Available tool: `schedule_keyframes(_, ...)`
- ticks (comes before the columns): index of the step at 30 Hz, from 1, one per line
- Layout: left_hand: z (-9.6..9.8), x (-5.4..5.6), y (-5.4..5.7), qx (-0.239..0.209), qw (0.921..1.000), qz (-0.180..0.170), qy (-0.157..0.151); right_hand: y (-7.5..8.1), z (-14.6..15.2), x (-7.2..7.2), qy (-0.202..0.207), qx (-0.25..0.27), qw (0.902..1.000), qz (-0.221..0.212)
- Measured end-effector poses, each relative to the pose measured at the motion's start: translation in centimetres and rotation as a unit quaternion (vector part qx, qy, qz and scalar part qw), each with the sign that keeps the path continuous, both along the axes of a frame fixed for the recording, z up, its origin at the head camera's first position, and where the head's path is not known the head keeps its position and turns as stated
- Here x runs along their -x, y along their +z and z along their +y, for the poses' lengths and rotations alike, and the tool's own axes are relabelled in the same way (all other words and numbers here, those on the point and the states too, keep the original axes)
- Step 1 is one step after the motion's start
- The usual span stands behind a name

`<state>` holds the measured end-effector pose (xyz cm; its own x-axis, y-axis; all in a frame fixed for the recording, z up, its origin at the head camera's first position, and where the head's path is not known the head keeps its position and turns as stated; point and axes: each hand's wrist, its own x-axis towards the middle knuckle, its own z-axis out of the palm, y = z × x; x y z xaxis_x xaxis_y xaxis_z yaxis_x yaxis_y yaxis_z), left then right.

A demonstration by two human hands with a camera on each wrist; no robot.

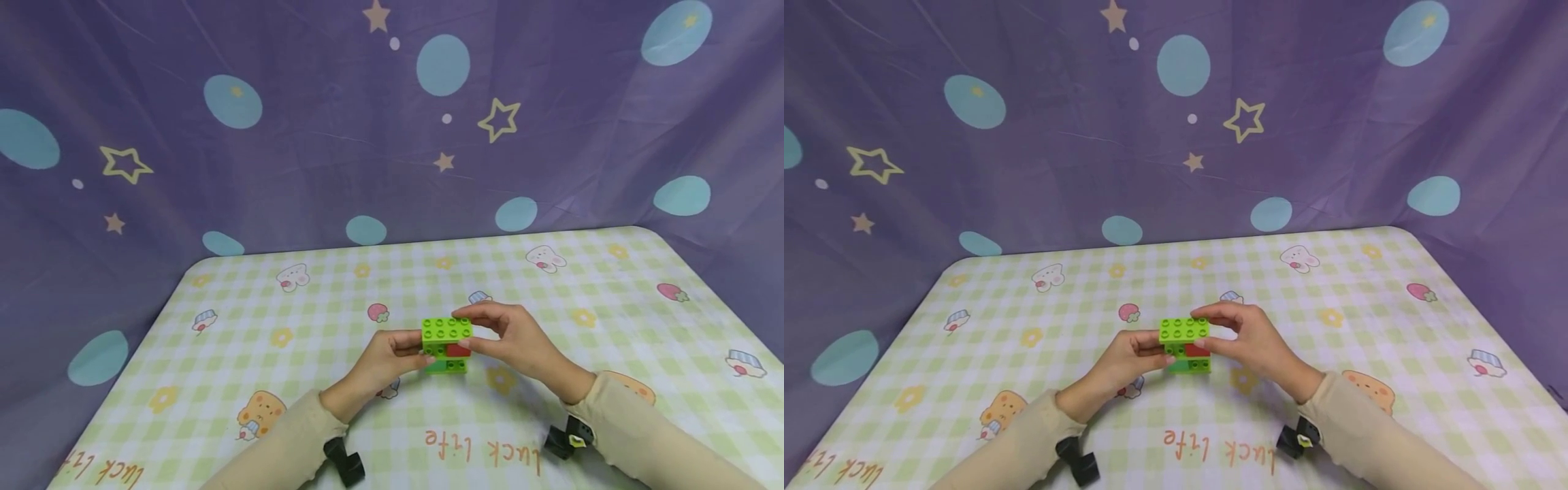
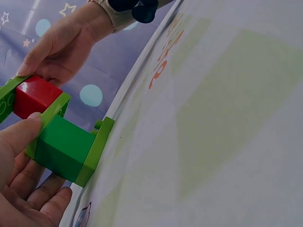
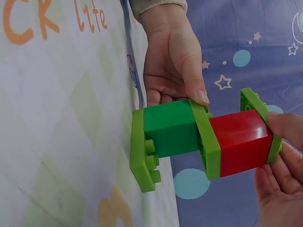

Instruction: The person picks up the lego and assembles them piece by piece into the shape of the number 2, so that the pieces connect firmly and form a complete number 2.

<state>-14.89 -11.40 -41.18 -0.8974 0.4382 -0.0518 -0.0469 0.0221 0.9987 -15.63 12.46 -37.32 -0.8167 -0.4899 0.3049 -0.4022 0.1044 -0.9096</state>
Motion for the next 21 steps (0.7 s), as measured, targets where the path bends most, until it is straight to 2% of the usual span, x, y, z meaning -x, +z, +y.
schedule_keyframes(8, -0.04, -0.09, 0.23, 0.0, 1.0, -0.005, 0.004, -0.29, -0.12, 0.24, 0.013, 0.018, 0.9992, -0.032)
schedule_keyframes(15, -0.07, -0.07, 0.09, 0.002, 1.0, 0.001, 0.0, -0.33, -0.16, 0.24, 0.02, 0.025, 0.9965, -0.078)
schedule_keyframes(21, 0.04, -0.07, 0.14, 0.0, 1.0, 0.002, -0.002, -0.8, -0.43, 0.15, 0.014, 0.052, 0.995, -0.085)
